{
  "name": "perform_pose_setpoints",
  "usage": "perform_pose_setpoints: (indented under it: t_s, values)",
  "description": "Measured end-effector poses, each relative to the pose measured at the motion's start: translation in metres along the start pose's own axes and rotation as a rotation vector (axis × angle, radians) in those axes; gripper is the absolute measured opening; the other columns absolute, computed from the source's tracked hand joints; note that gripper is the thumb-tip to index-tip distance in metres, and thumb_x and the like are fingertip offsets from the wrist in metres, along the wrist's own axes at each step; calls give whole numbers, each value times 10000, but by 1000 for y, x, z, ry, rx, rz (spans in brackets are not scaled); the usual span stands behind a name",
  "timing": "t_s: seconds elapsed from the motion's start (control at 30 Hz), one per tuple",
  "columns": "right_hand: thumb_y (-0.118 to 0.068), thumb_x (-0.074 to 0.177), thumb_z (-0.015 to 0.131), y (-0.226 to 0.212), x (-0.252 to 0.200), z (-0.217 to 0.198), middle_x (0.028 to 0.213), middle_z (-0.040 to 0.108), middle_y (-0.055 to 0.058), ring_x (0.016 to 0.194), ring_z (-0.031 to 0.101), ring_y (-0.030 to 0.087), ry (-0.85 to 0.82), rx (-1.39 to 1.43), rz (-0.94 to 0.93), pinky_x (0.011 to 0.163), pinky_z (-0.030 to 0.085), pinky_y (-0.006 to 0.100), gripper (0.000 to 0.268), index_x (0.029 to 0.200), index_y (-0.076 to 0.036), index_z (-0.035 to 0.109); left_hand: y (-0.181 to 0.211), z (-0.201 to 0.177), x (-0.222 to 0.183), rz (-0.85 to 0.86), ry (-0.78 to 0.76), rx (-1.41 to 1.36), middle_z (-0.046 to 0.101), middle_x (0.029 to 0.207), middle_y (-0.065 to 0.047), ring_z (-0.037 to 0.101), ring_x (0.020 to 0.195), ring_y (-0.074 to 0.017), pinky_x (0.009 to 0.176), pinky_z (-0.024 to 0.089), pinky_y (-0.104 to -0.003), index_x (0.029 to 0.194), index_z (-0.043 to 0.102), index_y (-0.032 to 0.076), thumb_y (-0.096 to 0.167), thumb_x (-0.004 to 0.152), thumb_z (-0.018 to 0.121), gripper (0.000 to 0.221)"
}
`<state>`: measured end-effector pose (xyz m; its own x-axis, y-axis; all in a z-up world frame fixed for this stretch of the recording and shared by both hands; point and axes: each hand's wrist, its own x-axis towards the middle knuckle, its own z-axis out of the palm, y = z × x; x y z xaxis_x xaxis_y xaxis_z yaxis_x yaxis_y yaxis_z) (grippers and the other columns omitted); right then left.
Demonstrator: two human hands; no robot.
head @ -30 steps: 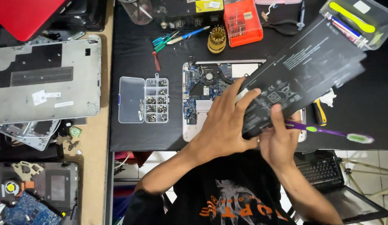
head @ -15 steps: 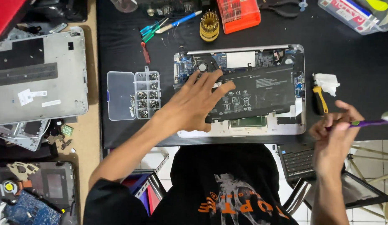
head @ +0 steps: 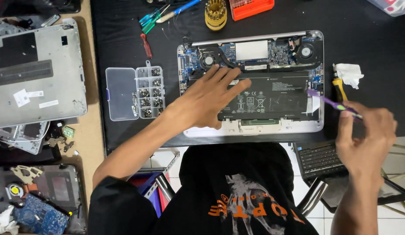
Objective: Removing the internal battery from a laptop and cleaning the internal frame with a small brush
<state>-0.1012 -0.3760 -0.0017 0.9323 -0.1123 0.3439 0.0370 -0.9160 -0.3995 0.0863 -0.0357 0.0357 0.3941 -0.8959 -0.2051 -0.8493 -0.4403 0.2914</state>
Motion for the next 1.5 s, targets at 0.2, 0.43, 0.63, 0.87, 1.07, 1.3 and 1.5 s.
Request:
perform_pose_setpoints:
  t_s: [0.2,0.43,0.63,0.87,1.07,1.3,1.5]
  values:
    - [-84,1140,696,5,2,8,1098,713,145,1018,591,307,-45,43,-94,968,332,441,128,1196,-12,786,-3,-3,-6,-30,-21,-87,254,1626,-205,247,1489,-420,1198,232,-551,1571,235,112,336,619,983,1231]
    - [-19,1138,771,14,4,0,1126,729,126,1041,633,283,-63,124,-52,1019,388,418,80,1211,-13,804,-1,-4,-23,-38,59,-192,198,1680,-195,194,1541,-400,1211,226,-591,1592,247,104,296,819,891,1025]
    - [31,1148,745,27,17,-10,1037,688,155,950,604,269,-57,197,-47,1038,386,425,55,1166,40,795,31,15,-15,29,137,-85,357,1609,-216,277,1480,-461,1222,261,-598,1396,570,77,-27,869,578,537]
    - [-10,1099,750,42,29,-2,1051,752,97,882,577,188,-97,196,-113,934,347,395,40,1100,-16,790,69,43,-14,-56,179,212,434,1575,-138,391,1445,-399,1166,364,-599,1451,533,133,199,794,789,709]
    - [-49,1188,725,37,32,-4,963,586,41,988,410,238,-50,162,46,1047,256,427,100,1214,-81,815,81,47,-14,-136,266,230,480,1529,-141,444,1408,-407,1132,421,-593,1394,565,106,94,861,736,560]
    - [-125,1037,727,62,45,14,890,676,-14,801,498,115,-190,340,-127,977,249,387,28,1020,-139,745,83,60,-16,-160,281,185,433,1581,-146,381,1463,-436,1196,332,-629,1474,518,101,154,917,694,587]
    - [-91,1085,662,53,52,18,985,638,86,1054,478,269,58,200,-8,1071,278,460,57,1060,-51,694,88,64,-16,-180,321,103,444,1579,-157,375,1471,-443,1216,298,-638,1473,531,84,9,837,720,667]
